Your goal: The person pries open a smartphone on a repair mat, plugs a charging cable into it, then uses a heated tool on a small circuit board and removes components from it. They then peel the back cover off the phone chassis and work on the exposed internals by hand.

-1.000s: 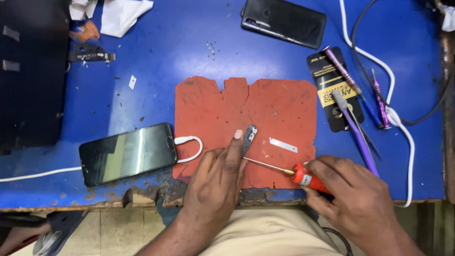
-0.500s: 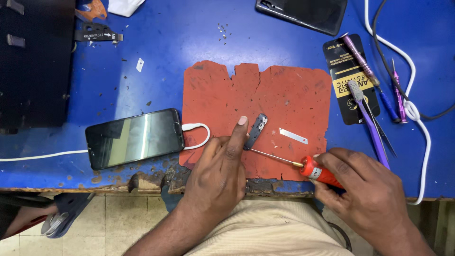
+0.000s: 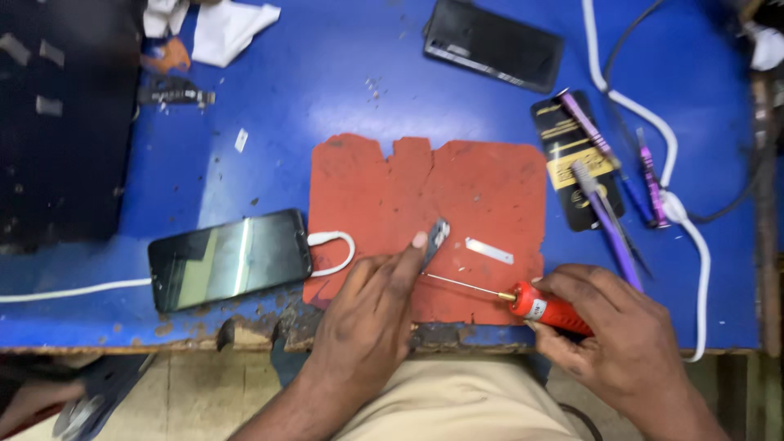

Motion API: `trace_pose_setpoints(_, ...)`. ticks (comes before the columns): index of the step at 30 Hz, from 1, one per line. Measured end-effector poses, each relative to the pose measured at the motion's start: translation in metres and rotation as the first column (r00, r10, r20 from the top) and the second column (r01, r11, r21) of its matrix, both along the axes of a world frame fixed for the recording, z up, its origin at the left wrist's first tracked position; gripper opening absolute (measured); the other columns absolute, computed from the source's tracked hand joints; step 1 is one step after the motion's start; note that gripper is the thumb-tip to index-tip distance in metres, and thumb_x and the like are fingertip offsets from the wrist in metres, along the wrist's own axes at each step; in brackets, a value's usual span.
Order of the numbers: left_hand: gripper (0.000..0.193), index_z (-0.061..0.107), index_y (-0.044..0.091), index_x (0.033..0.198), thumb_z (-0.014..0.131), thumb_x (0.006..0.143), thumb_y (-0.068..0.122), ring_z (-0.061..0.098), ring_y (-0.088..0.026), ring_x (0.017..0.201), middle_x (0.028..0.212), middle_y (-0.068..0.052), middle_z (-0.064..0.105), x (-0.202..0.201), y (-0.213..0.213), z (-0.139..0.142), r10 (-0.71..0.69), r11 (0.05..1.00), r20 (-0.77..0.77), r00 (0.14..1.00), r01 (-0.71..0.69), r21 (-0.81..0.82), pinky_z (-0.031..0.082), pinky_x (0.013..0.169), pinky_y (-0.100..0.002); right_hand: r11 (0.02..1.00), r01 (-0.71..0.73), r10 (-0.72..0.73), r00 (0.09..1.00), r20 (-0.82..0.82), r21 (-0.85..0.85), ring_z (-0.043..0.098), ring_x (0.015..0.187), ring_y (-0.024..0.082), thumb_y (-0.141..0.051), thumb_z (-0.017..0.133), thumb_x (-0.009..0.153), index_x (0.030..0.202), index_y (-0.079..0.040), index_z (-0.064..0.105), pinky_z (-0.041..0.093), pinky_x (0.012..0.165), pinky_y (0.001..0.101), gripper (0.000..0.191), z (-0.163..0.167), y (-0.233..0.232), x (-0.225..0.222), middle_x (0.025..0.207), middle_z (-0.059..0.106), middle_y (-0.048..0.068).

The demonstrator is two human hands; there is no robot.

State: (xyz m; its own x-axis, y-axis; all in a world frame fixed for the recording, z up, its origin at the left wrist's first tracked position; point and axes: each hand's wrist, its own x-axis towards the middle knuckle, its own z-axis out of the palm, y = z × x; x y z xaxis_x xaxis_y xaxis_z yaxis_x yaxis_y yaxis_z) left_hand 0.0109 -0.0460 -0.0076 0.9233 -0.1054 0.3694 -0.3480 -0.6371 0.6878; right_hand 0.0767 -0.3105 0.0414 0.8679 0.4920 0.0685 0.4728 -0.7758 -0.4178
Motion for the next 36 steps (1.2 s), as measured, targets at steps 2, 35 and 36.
trace_pose_setpoints(2, 0.081, 0.042, -0.007, 0.149, 0.066, 0.072, -0.013, 0.062, -0.037, 0.1, 0.119, -0.021, 0.064, 0.001, 0.001, 0.003, -0.034, 0.999, 0.0, 0.999, 0.034, -0.006, 0.051, 0.09, -0.044, 0.996, 0.076, -0.074, 0.997, -0.035, 0.052, 0.071, 0.091, 0.028, -0.015, 0.087, 0.06, 0.107, -0.008, 0.068, 0.058, 0.076, 0.0371, 0.051, -0.001, -0.004, -0.002, 0.107, 0.07, 0.009)
trace_pose_setpoints(35, 0.043, 0.054, 0.005, 0.141, 0.052, 0.099, -0.003, 0.07, -0.013, 0.085, 0.105, -0.008, 0.071, 0.024, -0.014, 0.016, -0.306, 0.613, -0.512, 0.802, -0.246, -0.751, 0.06, 0.075, -0.029, 0.902, 0.216, -0.227, 0.974, -0.015, 0.373, 0.068, 0.099, 0.021, -0.01, 0.088, 0.072, 0.118, 0.001, 0.063, 0.056, 0.089, 0.0315, 0.054, -0.021, -0.015, -0.019, 0.114, 0.068, 0.013)
trace_pose_setpoints(36, 0.038, 0.054, 0.004, 0.14, 0.052, 0.102, -0.001, 0.068, -0.013, 0.085, 0.102, -0.011, 0.07, 0.023, -0.015, 0.011, -0.337, 0.56, -0.508, 0.793, -0.265, -0.785, 0.059, 0.076, -0.029, 0.909, 0.204, -0.218, 0.976, -0.003, 0.363, 0.068, 0.099, 0.022, -0.011, 0.089, 0.072, 0.118, 0.0, 0.063, 0.056, 0.089, 0.0317, 0.054, -0.02, -0.012, -0.019, 0.114, 0.068, 0.014)
